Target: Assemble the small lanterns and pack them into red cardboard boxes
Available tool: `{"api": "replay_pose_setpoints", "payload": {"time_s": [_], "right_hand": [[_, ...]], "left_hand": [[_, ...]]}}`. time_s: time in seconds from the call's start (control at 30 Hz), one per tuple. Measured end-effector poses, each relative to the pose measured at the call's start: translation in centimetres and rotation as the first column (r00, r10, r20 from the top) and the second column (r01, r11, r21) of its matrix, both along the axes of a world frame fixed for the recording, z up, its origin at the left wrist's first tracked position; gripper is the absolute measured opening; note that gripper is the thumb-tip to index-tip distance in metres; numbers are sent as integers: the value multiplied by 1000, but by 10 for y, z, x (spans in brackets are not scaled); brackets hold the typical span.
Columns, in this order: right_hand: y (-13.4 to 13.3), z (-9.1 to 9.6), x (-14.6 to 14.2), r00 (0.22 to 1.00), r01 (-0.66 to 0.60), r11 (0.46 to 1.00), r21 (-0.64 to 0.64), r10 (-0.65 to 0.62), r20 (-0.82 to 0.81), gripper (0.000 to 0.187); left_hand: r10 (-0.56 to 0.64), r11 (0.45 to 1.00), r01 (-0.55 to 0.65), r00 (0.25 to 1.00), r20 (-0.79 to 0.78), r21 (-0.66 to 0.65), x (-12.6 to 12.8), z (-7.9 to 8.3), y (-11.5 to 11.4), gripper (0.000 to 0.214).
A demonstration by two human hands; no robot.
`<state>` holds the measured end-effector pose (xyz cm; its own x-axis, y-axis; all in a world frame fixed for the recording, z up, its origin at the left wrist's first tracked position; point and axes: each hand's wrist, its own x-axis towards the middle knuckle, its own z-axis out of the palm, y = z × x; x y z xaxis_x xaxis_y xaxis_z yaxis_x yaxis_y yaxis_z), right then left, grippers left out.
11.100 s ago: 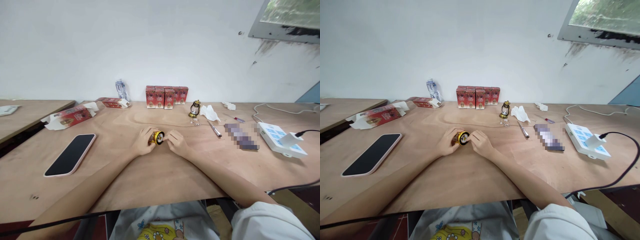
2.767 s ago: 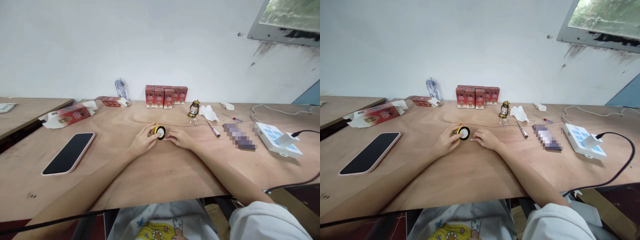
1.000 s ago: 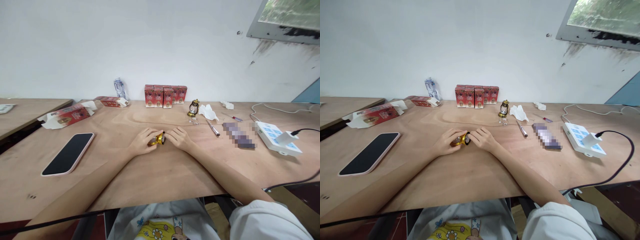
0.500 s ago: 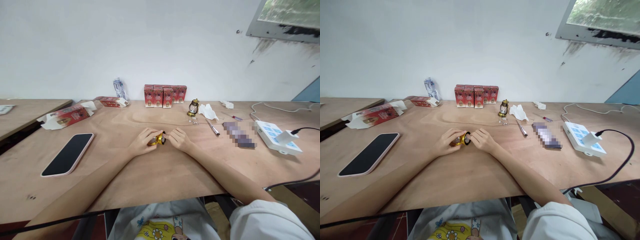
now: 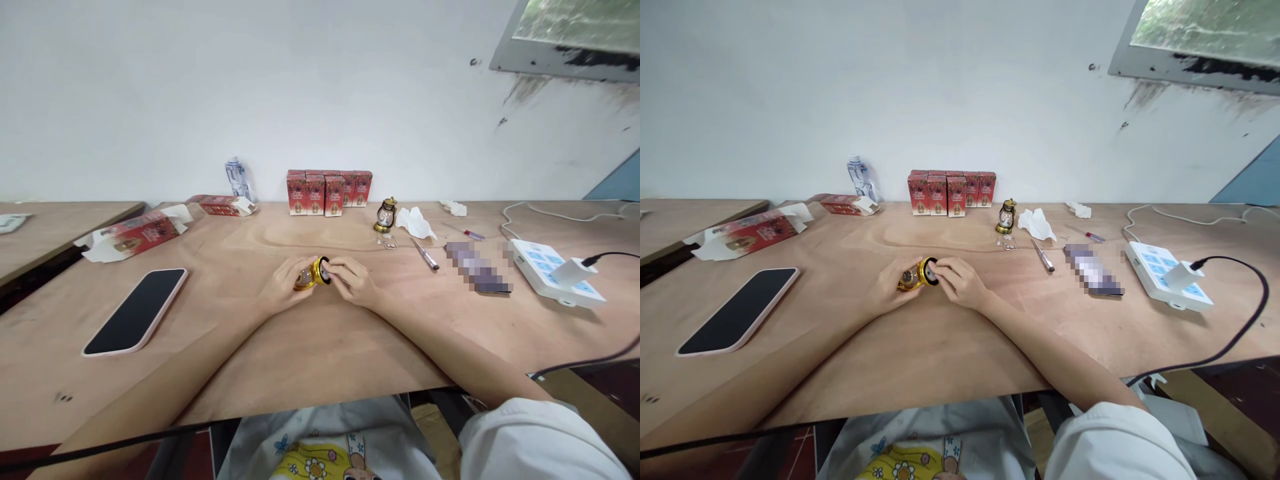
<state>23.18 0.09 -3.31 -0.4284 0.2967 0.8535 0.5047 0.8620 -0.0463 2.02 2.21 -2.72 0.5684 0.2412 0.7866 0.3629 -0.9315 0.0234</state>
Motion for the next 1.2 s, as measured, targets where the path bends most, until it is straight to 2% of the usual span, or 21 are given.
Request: {"api": "replay_pose_setpoints", "payload": {"time_s": [0.27, 0.43, 0.53, 0.63, 0.73, 0.83, 0.9, 1.0, 1.1, 1.17, 1.2], "right_hand": [[3, 1, -1, 998, -46, 998, 45, 48, -42, 24], [3, 1, -1, 999, -54, 998, -16, 54, -2, 33], [3, -1, -1, 999, 0, 996, -88, -3, -32, 47], [4, -1, 1, 987, 150, 982, -119, -156, -44, 43], [5, 2, 7, 928, 348, 930, -118, -323, 189, 30], [5, 6, 11, 808, 479, 872, -103, -393, 438, 23], [6, 8, 12, 750, 513, 853, -101, -387, 537, 20], [7, 8, 10, 707, 505, 859, -87, -354, 612, 15], [8, 6, 8, 708, 492, 869, -56, -362, 606, 17], [9, 4, 7, 762, 463, 884, -67, -358, 539, 19], [9, 3, 6, 808, 438, 894, -92, -346, 477, 21]], "left_hand": [[-13, 1000, 13, 1000, -15, -8, -1, -1, 1, 59], [39, 999, -41, 997, -71, -26, -1, -3, 4, 49], [91, 991, -94, 995, -35, -93, -2, -5, 8, 39], [105, 986, -93, 991, 82, -138, -4, -9, 13, 32], [146, 986, -124, 965, 217, -110, -7, -10, 17, 32], [164, 986, -152, 937, 310, -64, -9, -9, 19, 35], [152, 988, -143, 930, 334, -51, -9, -7, 19, 39], [162, 987, -154, 930, 330, -49, -8, -3, 17, 40], [207, 973, -153, 911, 357, -173, -6, -2, 15, 33], [224, 933, -63, 873, 433, -355, -3, -2, 14, 32], [235, 895, 7, 842, 485, -447, -2, -2, 14, 34]]}}
